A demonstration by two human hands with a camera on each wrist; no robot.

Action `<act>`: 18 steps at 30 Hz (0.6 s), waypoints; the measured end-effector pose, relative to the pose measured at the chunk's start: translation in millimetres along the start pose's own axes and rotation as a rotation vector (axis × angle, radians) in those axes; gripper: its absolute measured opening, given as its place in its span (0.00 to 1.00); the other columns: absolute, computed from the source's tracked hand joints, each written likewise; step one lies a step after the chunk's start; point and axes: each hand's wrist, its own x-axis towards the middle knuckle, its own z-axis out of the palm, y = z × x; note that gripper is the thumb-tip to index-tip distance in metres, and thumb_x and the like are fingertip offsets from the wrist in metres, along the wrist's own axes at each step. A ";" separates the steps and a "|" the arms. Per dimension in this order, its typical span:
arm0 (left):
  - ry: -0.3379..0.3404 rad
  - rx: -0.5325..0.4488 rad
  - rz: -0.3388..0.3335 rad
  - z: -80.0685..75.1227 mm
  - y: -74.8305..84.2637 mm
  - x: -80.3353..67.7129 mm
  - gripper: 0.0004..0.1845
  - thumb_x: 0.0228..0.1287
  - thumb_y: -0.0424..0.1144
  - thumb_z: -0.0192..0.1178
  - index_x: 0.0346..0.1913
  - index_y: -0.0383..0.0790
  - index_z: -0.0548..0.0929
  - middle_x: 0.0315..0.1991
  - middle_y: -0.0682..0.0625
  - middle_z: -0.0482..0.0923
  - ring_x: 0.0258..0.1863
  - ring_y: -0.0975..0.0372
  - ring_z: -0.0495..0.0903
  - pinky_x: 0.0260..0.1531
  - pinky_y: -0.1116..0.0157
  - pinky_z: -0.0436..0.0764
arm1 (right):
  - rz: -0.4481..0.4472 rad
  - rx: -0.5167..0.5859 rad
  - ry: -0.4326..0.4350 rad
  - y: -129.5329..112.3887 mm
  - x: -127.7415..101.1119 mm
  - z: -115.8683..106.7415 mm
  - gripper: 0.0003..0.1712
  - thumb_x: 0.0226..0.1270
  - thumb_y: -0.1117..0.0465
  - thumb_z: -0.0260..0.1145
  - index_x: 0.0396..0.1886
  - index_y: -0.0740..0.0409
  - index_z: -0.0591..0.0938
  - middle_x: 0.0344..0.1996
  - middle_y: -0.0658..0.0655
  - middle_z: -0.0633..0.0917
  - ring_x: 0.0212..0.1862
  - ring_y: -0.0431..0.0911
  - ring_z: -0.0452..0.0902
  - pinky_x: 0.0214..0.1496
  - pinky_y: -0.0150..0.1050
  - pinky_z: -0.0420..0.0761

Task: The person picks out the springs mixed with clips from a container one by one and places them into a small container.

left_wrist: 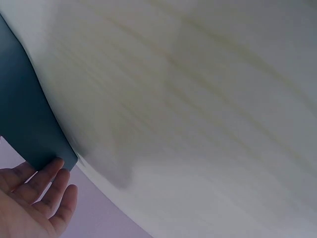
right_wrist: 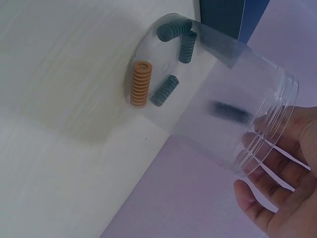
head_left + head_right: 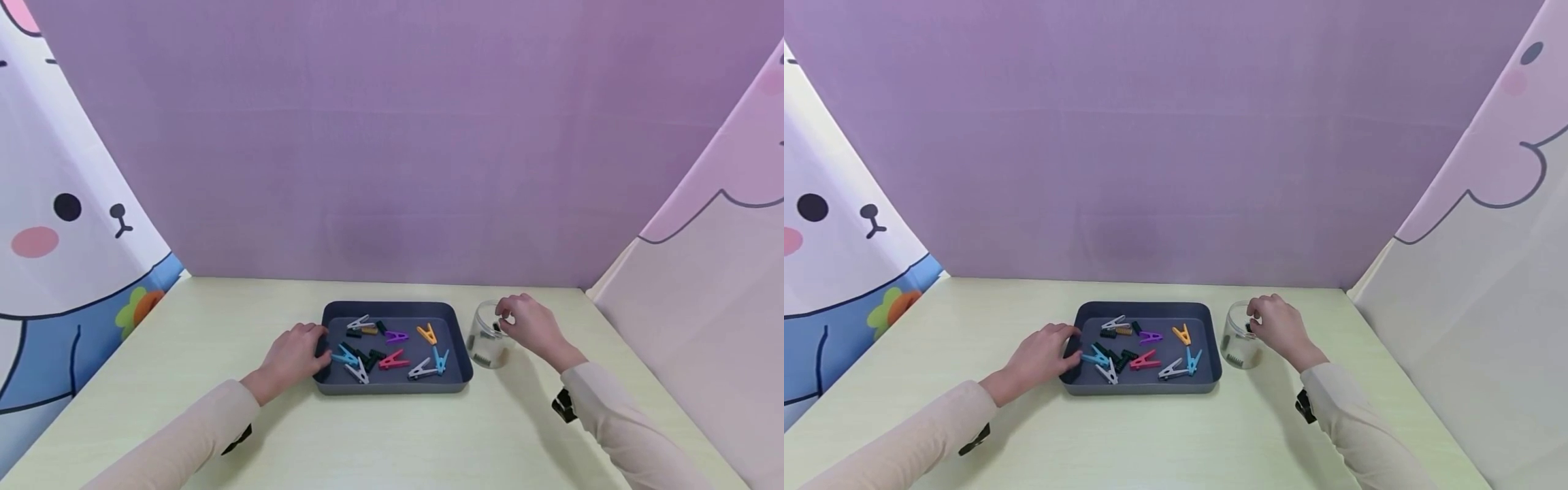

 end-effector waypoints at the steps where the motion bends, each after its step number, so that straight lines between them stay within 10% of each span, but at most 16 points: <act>1: -0.001 -0.001 -0.003 -0.7 0.2 -0.3 0.21 0.51 0.47 0.63 0.44 0.37 0.80 0.41 0.45 0.81 0.39 0.54 0.78 0.35 0.58 0.79 | -0.001 -0.001 0.001 -0.3 0.1 0.1 0.07 0.48 0.68 0.64 0.29 0.56 0.81 0.27 0.51 0.82 0.32 0.46 0.73 0.27 0.41 0.74; 18: -0.015 -0.002 -0.011 -1.5 0.1 0.2 0.21 0.51 0.47 0.63 0.45 0.37 0.80 0.42 0.44 0.81 0.39 0.54 0.78 0.36 0.58 0.79 | 0.003 -0.021 0.008 -1.5 0.8 -0.2 0.07 0.50 0.68 0.63 0.31 0.58 0.82 0.27 0.52 0.81 0.31 0.46 0.72 0.26 0.41 0.73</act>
